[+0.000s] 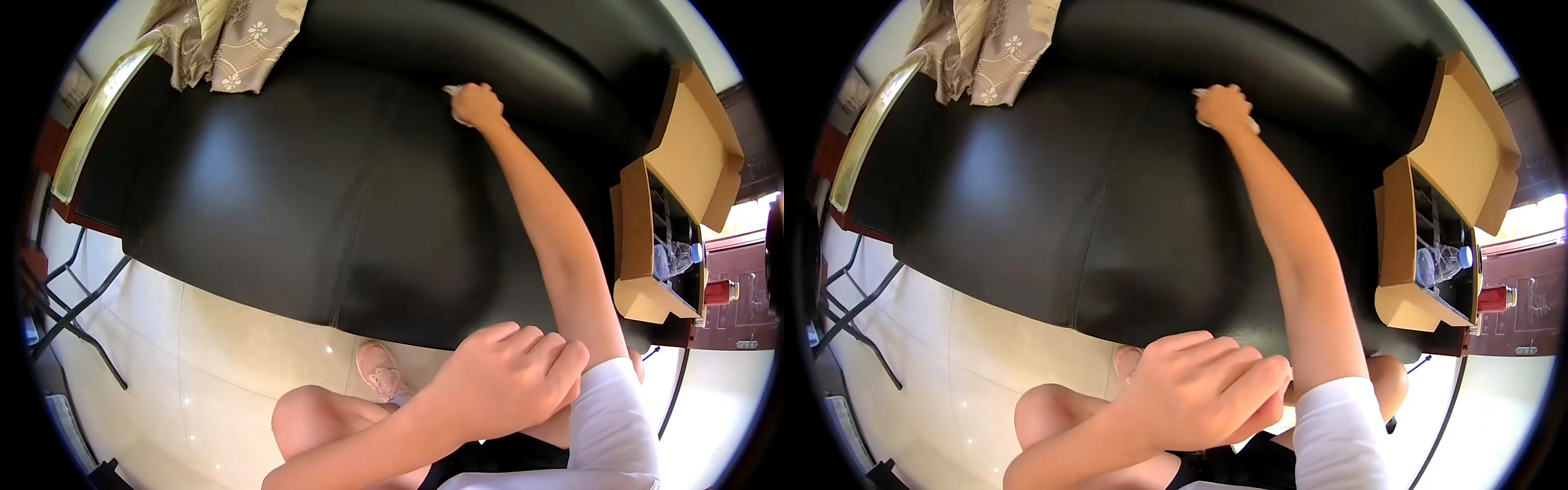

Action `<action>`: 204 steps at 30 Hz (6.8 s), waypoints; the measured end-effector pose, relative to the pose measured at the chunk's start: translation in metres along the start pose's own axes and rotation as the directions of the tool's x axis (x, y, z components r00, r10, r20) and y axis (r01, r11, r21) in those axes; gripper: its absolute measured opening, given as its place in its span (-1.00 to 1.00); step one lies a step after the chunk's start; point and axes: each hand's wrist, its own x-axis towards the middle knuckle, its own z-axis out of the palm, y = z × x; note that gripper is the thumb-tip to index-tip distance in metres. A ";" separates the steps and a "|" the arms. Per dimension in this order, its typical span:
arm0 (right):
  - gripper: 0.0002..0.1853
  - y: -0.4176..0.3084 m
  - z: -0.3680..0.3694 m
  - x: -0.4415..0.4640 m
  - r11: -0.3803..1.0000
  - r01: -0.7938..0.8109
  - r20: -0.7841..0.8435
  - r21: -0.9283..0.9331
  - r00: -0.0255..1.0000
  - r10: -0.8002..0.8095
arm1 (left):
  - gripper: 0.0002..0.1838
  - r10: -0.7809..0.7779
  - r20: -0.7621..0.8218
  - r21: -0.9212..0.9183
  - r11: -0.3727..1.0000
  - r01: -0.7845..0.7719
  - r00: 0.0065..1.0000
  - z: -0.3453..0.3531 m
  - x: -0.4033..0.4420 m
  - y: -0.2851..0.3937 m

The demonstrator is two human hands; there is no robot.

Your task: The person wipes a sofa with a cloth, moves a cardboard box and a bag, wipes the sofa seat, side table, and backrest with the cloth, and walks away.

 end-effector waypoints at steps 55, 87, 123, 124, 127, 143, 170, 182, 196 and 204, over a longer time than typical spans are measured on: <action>-0.54 0.218 -0.016 -0.240 0.783 0.488 -0.381 0.386 0.857 -0.346 | -0.84 -0.503 0.156 0.320 0.840 0.439 0.850 -0.123 -0.023 0.127; -0.48 0.229 0.003 -0.293 0.765 0.245 -0.299 0.596 0.952 -0.073 | -0.65 -0.882 0.132 -0.218 -0.472 0.854 -0.453 0.086 -0.447 0.076; -0.55 -0.125 0.024 -0.063 0.885 0.346 -0.330 0.311 0.913 -0.241 | -0.85 -0.395 -0.674 0.409 0.504 0.761 0.624 -0.254 -0.228 0.082; -0.51 -0.129 0.025 -0.060 0.899 0.328 -0.314 0.292 0.920 -0.234 | -0.85 -0.386 -0.681 0.254 0.672 0.696 0.622 -0.254 -0.228 0.081; -0.38 -0.129 0.025 -0.076 0.872 0.393 -0.355 0.292 0.891 -0.283 | -0.83 -0.399 -0.644 0.143 0.776 0.615 0.652 -0.250 -0.223 0.083; -0.57 -0.128 0.003 -0.282 0.089 0.956 -0.337 0.280 0.184 -0.923 | -0.80 -0.405 -0.373 0.288 0.805 0.519 0.835 -0.248 -0.256 0.062; -0.53 -0.118 -0.014 -0.318 0.124 0.942 -0.183 0.312 0.188 -0.965 | -0.84 -0.569 -0.553 0.181 0.631 0.754 0.609 -0.241 -0.219 0.096; -0.73 -0.294 0.051 -0.305 0.095 0.993 -0.378 0.064 0.112 -0.919 | -0.85 -0.483 -0.562 0.202 0.707 0.678 0.671 -0.270 -0.252 0.098; -0.43 -0.479 0.064 -0.231 0.303 0.902 -0.414 0.309 0.414 -0.811 | -0.83 -0.645 -0.661 0.047 0.474 0.879 0.383 -0.262 -0.238 0.098; -0.44 -0.234 0.010 -0.287 0.318 0.929 -0.335 0.191 0.366 -0.868 | -0.83 -0.669 -0.603 0.068 0.501 0.863 0.435 -0.265 -0.243 0.103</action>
